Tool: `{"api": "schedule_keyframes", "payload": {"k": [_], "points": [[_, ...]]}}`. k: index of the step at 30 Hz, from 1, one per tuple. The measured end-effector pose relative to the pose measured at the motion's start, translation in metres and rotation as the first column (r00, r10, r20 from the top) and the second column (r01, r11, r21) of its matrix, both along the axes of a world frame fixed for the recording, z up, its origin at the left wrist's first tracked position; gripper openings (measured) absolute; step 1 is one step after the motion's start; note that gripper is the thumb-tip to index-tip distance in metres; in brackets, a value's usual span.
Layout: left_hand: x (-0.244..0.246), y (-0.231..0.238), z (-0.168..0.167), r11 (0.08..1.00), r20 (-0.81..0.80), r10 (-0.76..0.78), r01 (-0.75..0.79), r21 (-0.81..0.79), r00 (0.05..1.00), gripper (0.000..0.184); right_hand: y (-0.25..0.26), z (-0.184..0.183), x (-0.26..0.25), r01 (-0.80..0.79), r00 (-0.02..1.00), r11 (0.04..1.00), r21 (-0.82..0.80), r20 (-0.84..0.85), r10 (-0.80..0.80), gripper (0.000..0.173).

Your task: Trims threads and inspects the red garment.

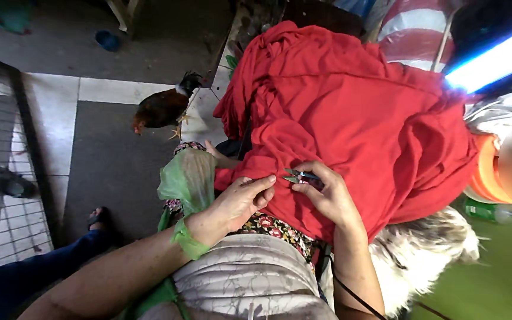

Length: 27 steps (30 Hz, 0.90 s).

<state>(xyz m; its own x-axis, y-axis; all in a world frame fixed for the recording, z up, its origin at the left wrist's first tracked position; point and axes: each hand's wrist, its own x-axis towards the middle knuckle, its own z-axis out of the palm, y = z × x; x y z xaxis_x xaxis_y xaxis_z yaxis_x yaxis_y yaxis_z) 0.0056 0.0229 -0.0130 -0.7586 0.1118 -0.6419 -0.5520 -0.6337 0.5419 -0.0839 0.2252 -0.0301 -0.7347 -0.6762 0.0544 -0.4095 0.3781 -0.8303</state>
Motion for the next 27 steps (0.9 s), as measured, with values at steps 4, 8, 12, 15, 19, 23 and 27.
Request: {"api": "schedule_keyframes", "payload": {"k": [4, 8, 12, 15, 19, 23, 27], "points": [[-0.001, 0.001, -0.001, 1.000, 0.019, -0.024, 0.024, 0.013, 1.000, 0.030, 0.000, -0.002, 0.000, -0.016, 1.000, 1.000, -0.014, 0.000, 0.016, 0.020], [-0.001, 0.001, 0.001, 1.000, 0.034, -0.021, 0.021, 0.005, 0.999, 0.031, -0.001, -0.003, -0.001, -0.038, 0.999, 0.999, -0.025, -0.031, 0.037, 0.018], [-0.001, 0.002, 0.001, 1.000, 0.027, -0.010, 0.010, 0.006, 1.000, 0.031, -0.001, -0.004, -0.002, -0.060, 0.997, 0.997, -0.039, -0.053, 0.058, 0.015], [-0.001, 0.002, 0.001, 1.000, 0.031, -0.007, 0.007, 0.001, 0.999, 0.029, -0.002, -0.004, -0.001, -0.049, 0.997, 0.998, -0.040, -0.068, 0.046, 0.012], [-0.001, 0.003, 0.001, 1.000, 0.039, 0.001, -0.001, -0.003, 0.999, 0.030, 0.000, 0.000, 0.000, 0.051, 0.998, 0.994, -0.093, 0.036, -0.047, 0.014], [0.000, 0.000, -0.002, 0.999, 0.005, -0.039, 0.039, 0.008, 0.999, 0.032, 0.005, 0.006, 0.000, 0.125, 0.989, 0.987, -0.097, 0.089, -0.116, 0.018], [-0.001, -0.002, -0.002, 0.997, 0.020, -0.062, 0.061, 0.037, 0.998, 0.036, 0.009, 0.001, 0.002, 0.043, 0.999, 0.997, -0.059, 0.013, -0.042, 0.020]]}}
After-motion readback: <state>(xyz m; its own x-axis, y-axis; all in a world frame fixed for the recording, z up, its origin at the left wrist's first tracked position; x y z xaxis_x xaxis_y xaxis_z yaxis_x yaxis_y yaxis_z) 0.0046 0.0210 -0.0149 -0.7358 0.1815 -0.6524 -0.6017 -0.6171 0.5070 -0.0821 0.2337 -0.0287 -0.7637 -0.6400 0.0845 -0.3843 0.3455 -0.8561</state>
